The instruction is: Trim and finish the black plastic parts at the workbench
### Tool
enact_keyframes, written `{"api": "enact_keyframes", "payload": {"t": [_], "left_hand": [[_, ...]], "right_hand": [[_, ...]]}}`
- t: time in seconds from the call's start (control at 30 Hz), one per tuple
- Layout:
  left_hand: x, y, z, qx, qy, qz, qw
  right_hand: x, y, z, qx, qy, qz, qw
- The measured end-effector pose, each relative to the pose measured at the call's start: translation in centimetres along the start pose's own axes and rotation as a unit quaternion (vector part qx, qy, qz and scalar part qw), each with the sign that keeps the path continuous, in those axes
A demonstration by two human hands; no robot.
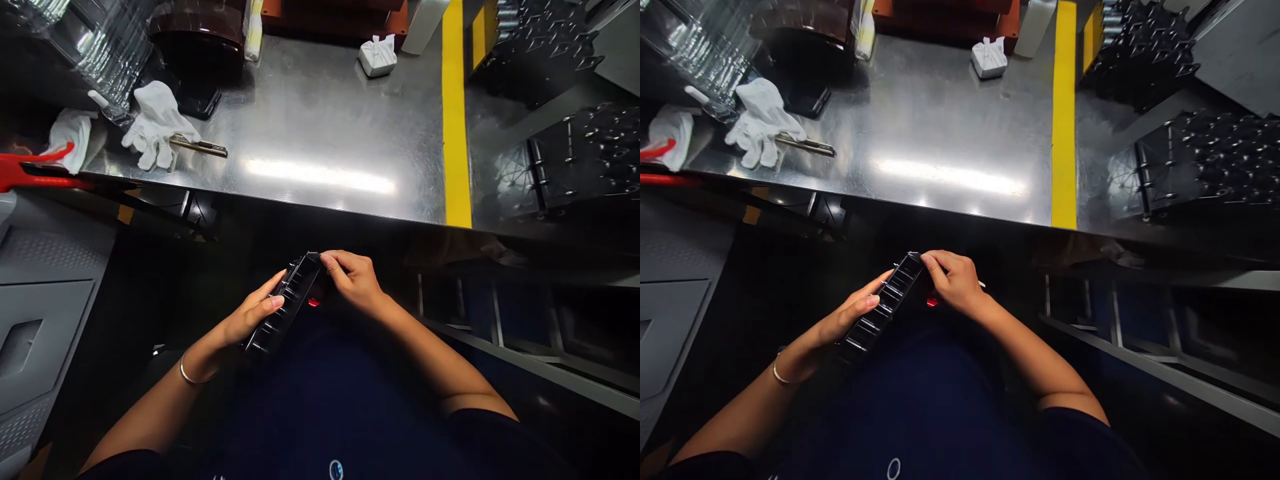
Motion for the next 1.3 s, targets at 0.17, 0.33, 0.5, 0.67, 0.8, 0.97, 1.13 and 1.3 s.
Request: {"api": "enact_keyframes", "payload": {"t": [0.17,0.33,0.5,0.67,0.8,0.97,1.13,1.3], "left_hand": [[-0.4,-0.2,0.3,-0.094,-0.045,-0.050,0.993],[-0.7,-0.1,0.7,-0.098,-0.019,-0.054,0.994],[-1.1,-0.2,1.2,-0.107,-0.022,-0.047,0.993],[-1.4,-0.3,1.0,-0.109,-0.040,-0.034,0.993],[-1.9,-0.2,0.5,-0.099,-0.068,-0.033,0.992],[-1.7,0.0,-0.8,0.105,-0.220,0.019,0.970],[-0.9,0.9,0.1,0.179,-0.422,0.207,0.864],[-1.1,1.7,0.6,0.191,-0.530,0.311,0.765]], "right_hand": [[0.0,0.2,0.3,-0.031,0.041,0.001,0.999],[-0.1,0.3,0.1,-0.048,0.048,-0.009,0.998],[-0.2,0.4,-0.4,-0.066,0.082,-0.024,0.994],[-0.3,0.7,-0.3,-0.093,0.126,-0.038,0.987],[-0.4,0.5,-0.7,-0.087,0.051,-0.048,0.994],[-1.4,0.2,-1.9,-0.024,0.085,-0.077,0.993],[-2.8,0.7,-1.4,-0.068,0.210,-0.137,0.966],[-3.5,1.1,-1.3,-0.098,0.279,-0.205,0.933]]}}
Point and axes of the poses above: each hand's wrist, its own y-axis away from the middle knuckle, its own z-axis out of the palm, x = y × z, the point moved 5 cm from there along -y, towards the middle knuckle, and after that the axes turned 4 degrees about -x, right-handed, at the moved point
